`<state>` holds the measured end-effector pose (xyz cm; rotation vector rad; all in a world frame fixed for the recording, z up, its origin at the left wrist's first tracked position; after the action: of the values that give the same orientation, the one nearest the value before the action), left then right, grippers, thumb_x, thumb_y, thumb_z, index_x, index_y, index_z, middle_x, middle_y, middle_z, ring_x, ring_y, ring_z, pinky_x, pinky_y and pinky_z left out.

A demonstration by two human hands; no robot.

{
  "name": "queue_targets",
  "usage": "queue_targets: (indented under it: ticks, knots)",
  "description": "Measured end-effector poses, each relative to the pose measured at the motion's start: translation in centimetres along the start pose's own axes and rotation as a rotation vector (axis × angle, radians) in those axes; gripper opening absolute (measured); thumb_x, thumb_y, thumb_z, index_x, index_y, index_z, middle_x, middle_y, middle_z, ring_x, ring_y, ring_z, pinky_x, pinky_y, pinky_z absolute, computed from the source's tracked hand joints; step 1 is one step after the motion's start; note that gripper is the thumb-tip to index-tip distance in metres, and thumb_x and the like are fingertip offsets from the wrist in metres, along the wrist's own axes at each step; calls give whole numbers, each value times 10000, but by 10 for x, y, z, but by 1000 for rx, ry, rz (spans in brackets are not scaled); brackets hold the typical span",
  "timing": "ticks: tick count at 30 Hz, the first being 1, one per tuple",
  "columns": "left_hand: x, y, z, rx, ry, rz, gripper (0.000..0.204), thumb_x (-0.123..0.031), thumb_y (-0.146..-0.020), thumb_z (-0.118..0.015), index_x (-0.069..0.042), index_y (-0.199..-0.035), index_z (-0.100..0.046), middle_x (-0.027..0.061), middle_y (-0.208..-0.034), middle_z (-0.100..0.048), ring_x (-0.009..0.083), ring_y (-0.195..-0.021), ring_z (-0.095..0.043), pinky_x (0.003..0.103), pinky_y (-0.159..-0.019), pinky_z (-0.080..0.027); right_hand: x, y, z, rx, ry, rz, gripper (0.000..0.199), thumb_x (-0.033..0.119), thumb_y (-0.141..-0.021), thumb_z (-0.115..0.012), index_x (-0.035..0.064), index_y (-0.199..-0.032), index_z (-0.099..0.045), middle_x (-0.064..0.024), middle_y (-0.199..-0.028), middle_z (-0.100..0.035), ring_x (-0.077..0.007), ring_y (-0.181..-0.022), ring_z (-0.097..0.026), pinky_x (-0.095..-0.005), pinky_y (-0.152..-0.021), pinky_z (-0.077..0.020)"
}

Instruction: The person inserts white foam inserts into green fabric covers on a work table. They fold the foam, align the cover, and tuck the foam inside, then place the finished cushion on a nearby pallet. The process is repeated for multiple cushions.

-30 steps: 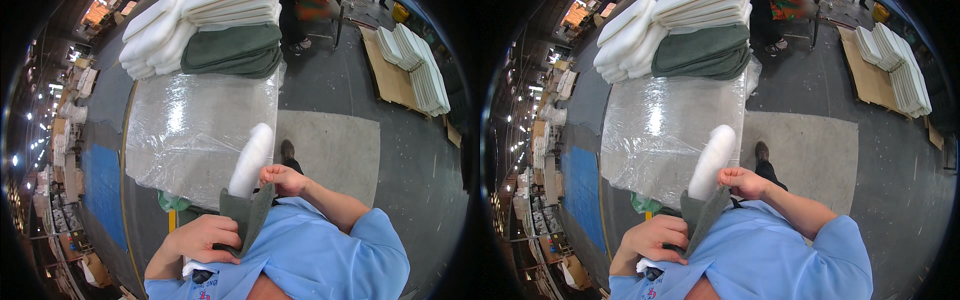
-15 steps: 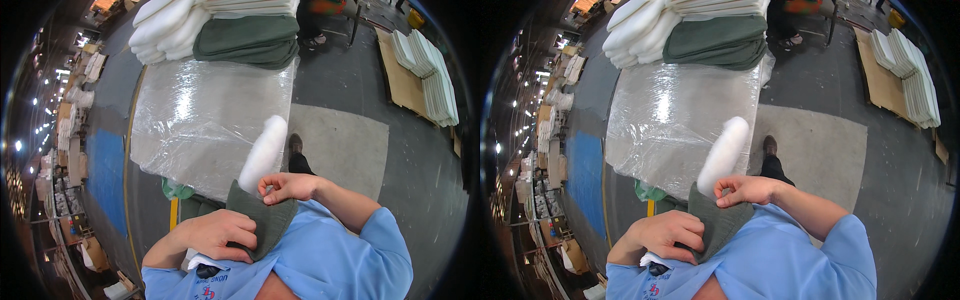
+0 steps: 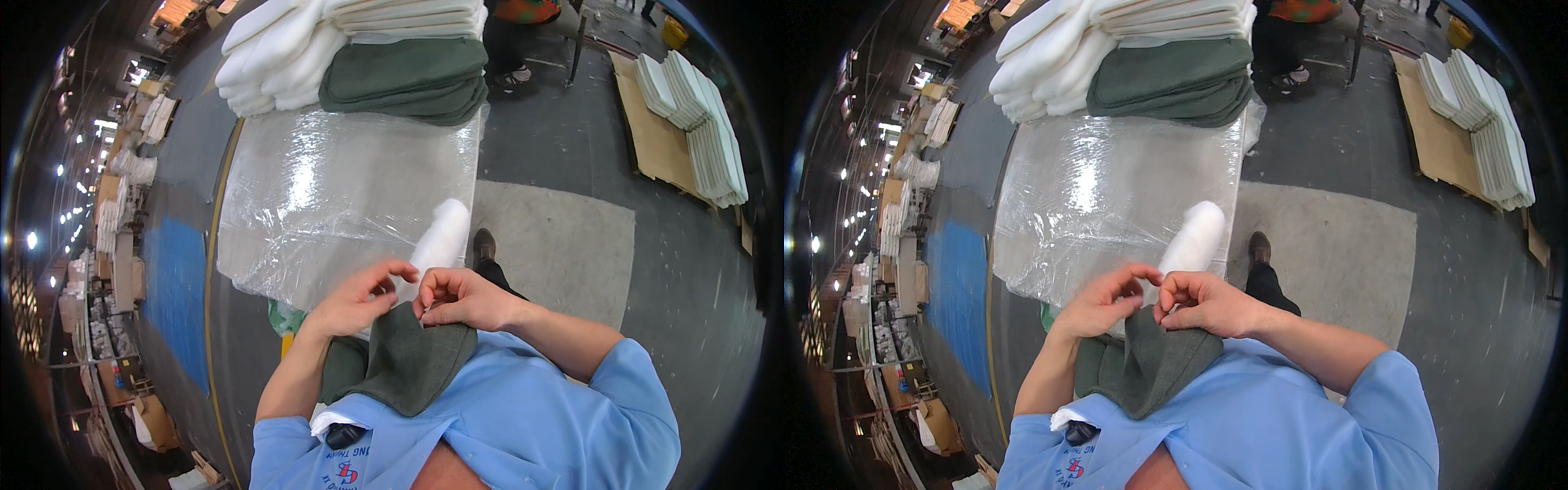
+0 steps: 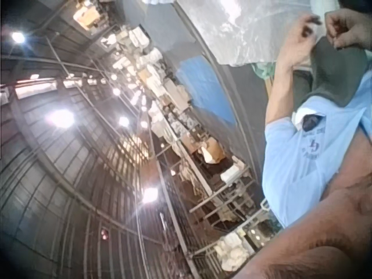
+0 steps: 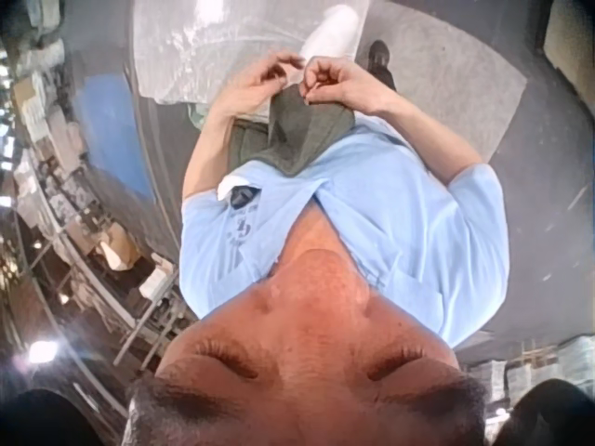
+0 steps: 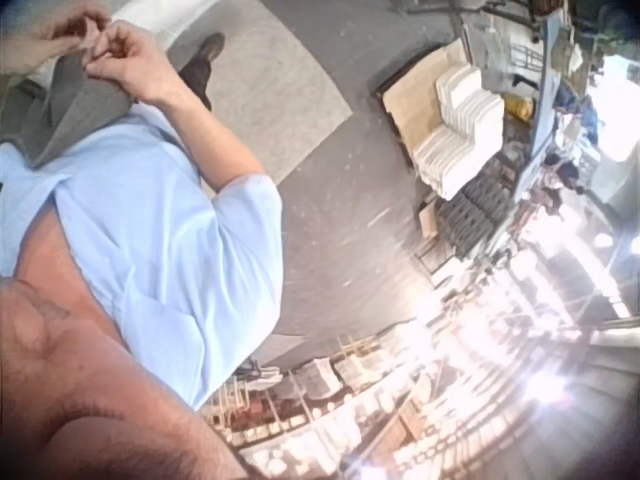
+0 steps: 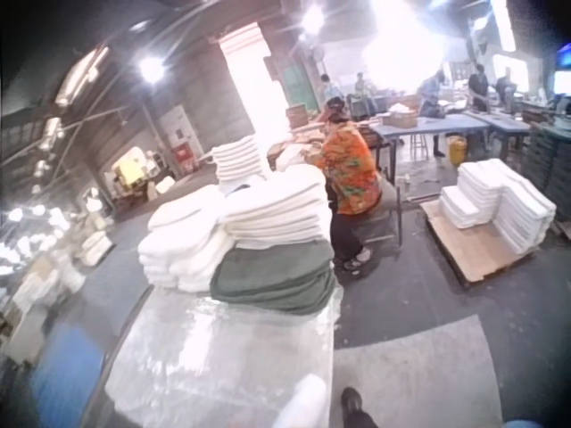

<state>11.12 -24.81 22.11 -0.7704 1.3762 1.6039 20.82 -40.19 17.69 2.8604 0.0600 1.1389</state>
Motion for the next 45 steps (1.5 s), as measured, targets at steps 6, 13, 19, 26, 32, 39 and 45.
queue_targets:
  ticks: [6, 13, 19, 26, 32, 39, 45]
  knots:
    - [-6, -9, -10, 379, 193, 85, 654, 23, -948, -557, -44, -1592, -463, 80, -1267, -645, 181, -1147, -613, 341, -1026, -493, 12, 4, -7, 135, 10, 53, 102, -8, -1033, -660, 67, -1082, -612, -73, -1187, -722, -138, -1201, -645, -304, -1045, -516]
    - [-15, -5, 13, 289, -274, 22, 451, 50, -867, -568, -46, -1301, -642, 89, -1271, -675, 234, -1150, -636, 358, -986, -500, 5, 15, 8, 74, 170, 69, 138, 28, -1055, -648, 73, -1182, -621, -25, -1152, -685, -94, -1070, -619, -272, -936, -506]
    - [-51, -6, 11, -107, -732, -357, 157, 64, -844, -559, -32, -907, -666, 78, -1112, -722, 248, -1052, -655, 376, -923, -514, 8, 22, 21, -13, 235, -293, 278, 175, -1101, -617, 138, -1376, -635, 54, -1101, -625, -52, -935, -537, -251, -844, -452]
    - [-7, -22, 12, 173, 413, 3, 120, -6, -955, -605, -55, -1052, -657, 99, -1089, -768, 134, -997, -706, 299, -891, -522, -7, 21, 46, 61, -66, -229, 273, 126, -1056, -653, 107, -1328, -665, 63, -1076, -580, -63, -972, -518, -236, -865, -431]
    - [-23, -50, -16, 300, 55, 340, 280, -318, -1089, -652, -52, -1147, -717, 16, -1006, -741, 35, -880, -607, 209, -754, -471, 14, 9, 32, -105, 275, 137, 212, 50, -1005, -712, 67, -1210, -658, 17, -1078, -639, -59, -1022, -580, -241, -920, -470]
    - [-38, -47, -32, 600, -239, 364, 279, -271, -1023, -779, -23, -906, -725, -70, -896, -644, 28, -810, -531, 256, -673, -439, -5, 21, 46, -88, 153, 68, 181, 163, -1058, -667, 60, -1208, -669, 28, -1107, -638, -77, -1025, -583, -269, -936, -474]
    - [-59, -50, -28, 460, -371, -64, 198, -193, -1017, -749, 5, -1028, -743, -41, -859, -664, 70, -908, -572, 283, -805, -498, -44, 33, 53, 179, 88, -116, 184, 155, -1020, -750, 60, -1175, -718, 52, -1022, -666, -77, -973, -586, -262, -899, -456]
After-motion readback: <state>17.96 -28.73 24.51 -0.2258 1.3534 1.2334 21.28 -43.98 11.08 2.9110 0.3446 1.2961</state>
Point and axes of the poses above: each hand's wrist, its own y-axis away from the middle knuckle, its own z-axis out of the back of the hand, x = y × z, the point moved 6 cm from there along -y, towards the middle knuckle
